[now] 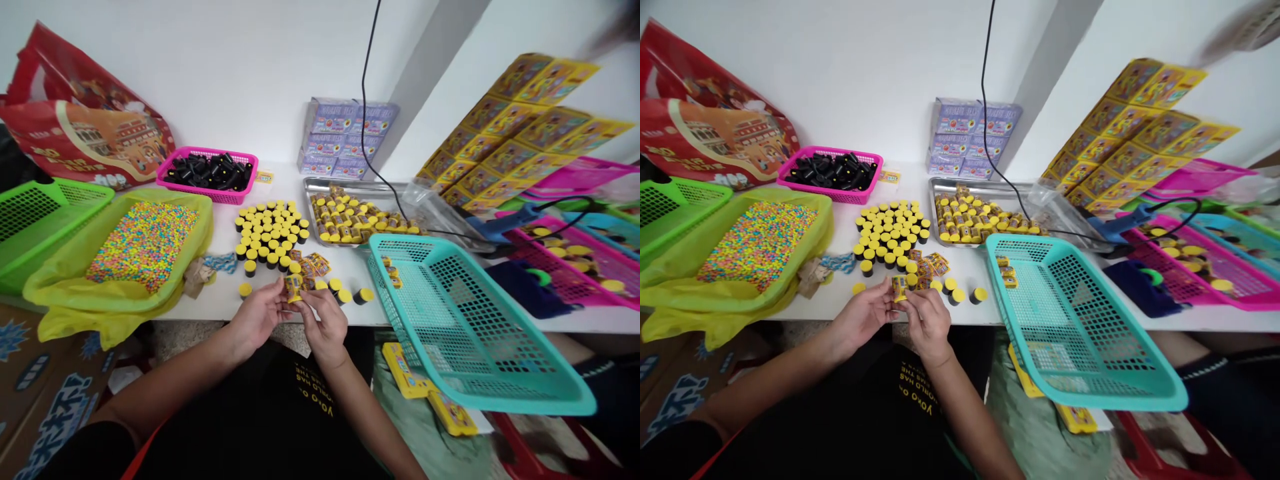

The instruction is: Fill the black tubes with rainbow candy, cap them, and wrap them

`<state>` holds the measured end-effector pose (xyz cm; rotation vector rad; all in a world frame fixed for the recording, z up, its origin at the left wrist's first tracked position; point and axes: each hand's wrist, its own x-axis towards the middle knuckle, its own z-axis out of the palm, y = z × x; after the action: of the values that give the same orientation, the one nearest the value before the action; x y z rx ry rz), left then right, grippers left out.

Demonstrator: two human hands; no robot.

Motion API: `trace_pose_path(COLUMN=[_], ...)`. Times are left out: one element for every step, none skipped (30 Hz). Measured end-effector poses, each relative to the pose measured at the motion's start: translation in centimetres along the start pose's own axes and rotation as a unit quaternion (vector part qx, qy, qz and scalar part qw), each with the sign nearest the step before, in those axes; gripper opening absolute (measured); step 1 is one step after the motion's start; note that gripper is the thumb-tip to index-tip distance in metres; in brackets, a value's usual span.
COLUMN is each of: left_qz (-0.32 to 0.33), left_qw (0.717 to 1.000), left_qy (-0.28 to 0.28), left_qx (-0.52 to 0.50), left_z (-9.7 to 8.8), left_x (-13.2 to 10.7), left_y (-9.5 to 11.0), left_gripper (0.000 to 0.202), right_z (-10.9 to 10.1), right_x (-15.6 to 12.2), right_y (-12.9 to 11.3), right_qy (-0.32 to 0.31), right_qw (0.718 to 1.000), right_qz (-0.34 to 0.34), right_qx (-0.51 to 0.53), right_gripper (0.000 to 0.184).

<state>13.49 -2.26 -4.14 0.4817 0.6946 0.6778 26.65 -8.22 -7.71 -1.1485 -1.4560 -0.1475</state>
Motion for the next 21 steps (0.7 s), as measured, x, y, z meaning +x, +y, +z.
trace_pose_path(left_qz=[0.000, 0.002, 0.007, 0.013, 0.019, 0.019, 0.014, 0.004, -0.008, -0.021, -0.033, -0.043, -0.050, -0.057, -0.061, -0.061, -0.058, -0.051, -0.042, -0.032, -0.022], left_qw=[1.000, 1.000, 1.000, 1.000, 1.000, 1.000, 0.999, 0.999, 0.999, 0.998, 0.998, 0.998, 0.998, 0.997, 0.997, 0.997, 0.997, 0.997, 0.998, 0.998, 0.999], left_qy=[0.001, 0.001, 0.001, -0.003, -0.009, -0.018, -0.027, -0.035, -0.041, -0.045, -0.047, -0.046, -0.045, -0.044, -0.043, -0.042, -0.043, -0.045, -0.047, -0.046, -0.045], left_qx=[-0.004, -0.007, -0.009, -0.011, -0.012, -0.014, -0.017, -0.020, -0.022, -0.023, -0.023, -0.021, -0.018, -0.016, -0.017, -0.019, -0.022, -0.023, -0.021, -0.016, -0.009], left_z=[-0.03, -0.04, -0.04, -0.03, -0.01, 0.02, 0.04, 0.05, 0.05, 0.04, 0.03, 0.02, 0.00, 0.00, 0.00, 0.01, 0.03, 0.06, 0.09, 0.13, 0.17], left_x=[0.03, 0.07, 0.11, 0.14, 0.18, 0.22, 0.27, 0.32, 0.37, 0.42, 0.47, 0.52, 0.58, 0.65, 0.73, 0.81, 0.88, 0.95, 1.00, 1.02, 1.02], left_y=[0.00, -0.02, -0.05, -0.10, -0.15, -0.20, -0.24, -0.28, -0.33, -0.38, -0.43, -0.47, -0.52, -0.56, -0.59, -0.62, -0.64, -0.66, -0.67, -0.67, -0.65], left_gripper=[0.026, 0.024, 0.023, 0.022, 0.021, 0.020, 0.019, 0.018, 0.017, 0.017, 0.017, 0.017, 0.017, 0.017, 0.017, 0.017, 0.018, 0.018, 0.019, 0.020, 0.020], right_z=[0.02, 0.05, 0.09, 0.12, 0.16, 0.20, 0.23, 0.26, 0.28, 0.28, 0.28, 0.26, 0.23, 0.18, 0.11, 0.03, -0.07, -0.18, -0.29, -0.39, -0.47], right_x=[0.04, 0.07, 0.09, 0.08, 0.05, -0.01, -0.09, -0.21, -0.34, -0.48, -0.62, -0.74, -0.83, -0.88, -0.89, -0.85, -0.77, -0.66, -0.53, -0.41, -0.31], right_y=[0.03, 0.04, 0.05, 0.05, 0.04, 0.02, 0.01, 0.00, -0.01, -0.01, 0.00, 0.02, 0.06, 0.11, 0.18, 0.24, 0.31, 0.37, 0.43, 0.48, 0.53], right_qy=[0.002, 0.003, 0.003, 0.000, -0.003, -0.007, -0.009, -0.009, -0.006, -0.001, 0.006, 0.013, 0.019, 0.026, 0.029, 0.028, 0.020, 0.008, -0.007, -0.023, -0.036], right_qw=[1.000, 1.000, 1.000, 1.000, 1.000, 1.000, 1.000, 1.000, 0.999, 0.999, 0.998, 0.998, 0.997, 0.997, 0.997, 0.997, 0.998, 0.998, 0.999, 0.999, 0.999], right_qz=[0.000, -0.004, -0.009, -0.015, -0.019, -0.018, -0.013, -0.003, 0.010, 0.022, 0.031, 0.038, 0.043, 0.047, 0.050, 0.051, 0.050, 0.046, 0.040, 0.033, 0.026], right_qx=[-0.005, -0.008, -0.007, -0.004, 0.002, 0.009, 0.017, 0.026, 0.035, 0.044, 0.051, 0.055, 0.056, 0.055, 0.052, 0.047, 0.040, 0.031, 0.023, 0.015, 0.011], right_gripper=[0.018, 0.020, 0.024, 0.027, 0.030, 0.032, 0.032, 0.031, 0.029, 0.027, 0.025, 0.022, 0.020, 0.017, 0.015, 0.013, 0.013, 0.015, 0.018, 0.022, 0.024])
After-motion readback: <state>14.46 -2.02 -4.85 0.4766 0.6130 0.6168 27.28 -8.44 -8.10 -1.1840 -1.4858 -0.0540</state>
